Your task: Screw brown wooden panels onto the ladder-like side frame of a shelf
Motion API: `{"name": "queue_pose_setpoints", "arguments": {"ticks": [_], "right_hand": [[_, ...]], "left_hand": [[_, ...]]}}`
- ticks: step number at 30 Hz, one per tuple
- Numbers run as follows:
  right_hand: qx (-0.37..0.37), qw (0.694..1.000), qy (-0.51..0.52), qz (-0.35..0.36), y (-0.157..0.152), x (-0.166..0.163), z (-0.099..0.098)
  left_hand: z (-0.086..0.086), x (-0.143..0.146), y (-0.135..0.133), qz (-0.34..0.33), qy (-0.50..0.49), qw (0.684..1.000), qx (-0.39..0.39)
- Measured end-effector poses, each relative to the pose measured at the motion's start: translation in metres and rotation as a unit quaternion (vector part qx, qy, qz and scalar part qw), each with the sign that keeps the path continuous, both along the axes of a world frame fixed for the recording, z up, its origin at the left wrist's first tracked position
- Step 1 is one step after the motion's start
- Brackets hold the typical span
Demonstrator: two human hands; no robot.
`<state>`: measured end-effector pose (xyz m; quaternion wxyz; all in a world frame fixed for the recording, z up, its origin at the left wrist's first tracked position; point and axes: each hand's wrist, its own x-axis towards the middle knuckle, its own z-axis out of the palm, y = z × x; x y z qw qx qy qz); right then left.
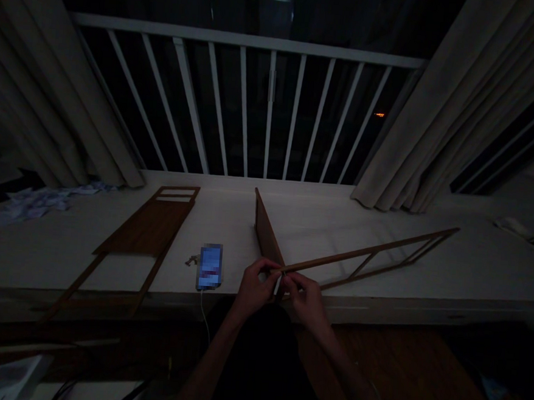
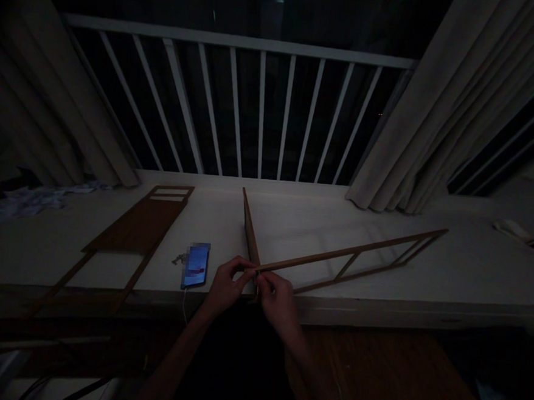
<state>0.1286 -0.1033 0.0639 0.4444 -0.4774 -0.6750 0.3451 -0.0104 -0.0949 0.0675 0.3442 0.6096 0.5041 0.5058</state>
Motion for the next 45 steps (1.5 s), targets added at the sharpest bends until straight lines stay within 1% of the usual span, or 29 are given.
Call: {"name": "queue_pose_setpoints", "arguments": {"ticks": [4,7,10,13,16,21,24,27,29,30,32,34,37,39,41,45], "right_hand": [[0.019,0.998,-0.061,0.023,0.001,0.008,0.015],[0.022,0.996,-0.075,0.036,0.003,0.01,0.018],[0.007,0.997,-0.067,0.04,0.005,0.009,0.015],[-0.029,0.998,-0.027,0.044,0.006,0.006,0.007],[-0.062,0.997,0.021,0.029,0.005,0.001,-0.002],[-0.076,0.994,0.072,0.014,0.004,-0.004,-0.014],[-0.075,0.995,0.069,0.014,0.006,-0.001,-0.012],[-0.065,0.995,0.059,0.037,0.006,0.003,-0.006],[-0.064,0.996,0.057,0.039,0.002,0.003,-0.006],[-0.067,0.996,0.056,0.031,-0.001,0.003,-0.009],[-0.075,0.996,0.048,0.007,-0.01,0.001,-0.021],[-0.086,0.996,0.035,-0.013,-0.019,0.001,-0.038],[-0.102,0.994,0.016,-0.038,-0.025,0.005,-0.065],[-0.099,0.994,-0.001,-0.052,-0.021,0.009,-0.077],[-0.094,0.993,-0.013,-0.067,-0.012,0.012,-0.085],[-0.068,0.992,-0.037,-0.095,0.013,0.012,-0.093]], "left_hand": [[0.002,0.002,0.0,-0.012,-0.009,1.0,-0.003],[0.002,0.003,0.0,-0.014,-0.014,1.0,-0.006],[0.003,0.004,0.001,-0.005,-0.011,1.0,-0.008],[0.002,0.004,0.001,0.003,-0.004,1.0,-0.008],[0.0,0.004,0.002,0.003,0.003,1.0,-0.007],[-0.001,0.005,0.002,0.004,0.009,1.0,-0.011],[0.002,0.005,0.002,0.005,0.016,1.0,-0.014],[0.003,0.007,0.001,0.007,0.018,1.0,-0.012],[0.002,0.008,0.001,0.018,0.013,1.0,-0.007],[0.002,0.009,0.001,0.028,0.011,1.0,-0.002],[0.002,0.01,0.003,0.05,0.01,0.999,0.011],[0.001,0.01,0.006,0.063,0.013,0.998,0.021],[-0.001,0.008,0.009,0.058,0.019,0.998,0.022],[-0.002,0.007,0.01,0.052,0.02,0.998,0.015],[-0.002,0.006,0.011,0.047,0.018,0.999,0.011],[-0.002,0.006,0.01,0.045,0.012,0.999,0.014]]}}
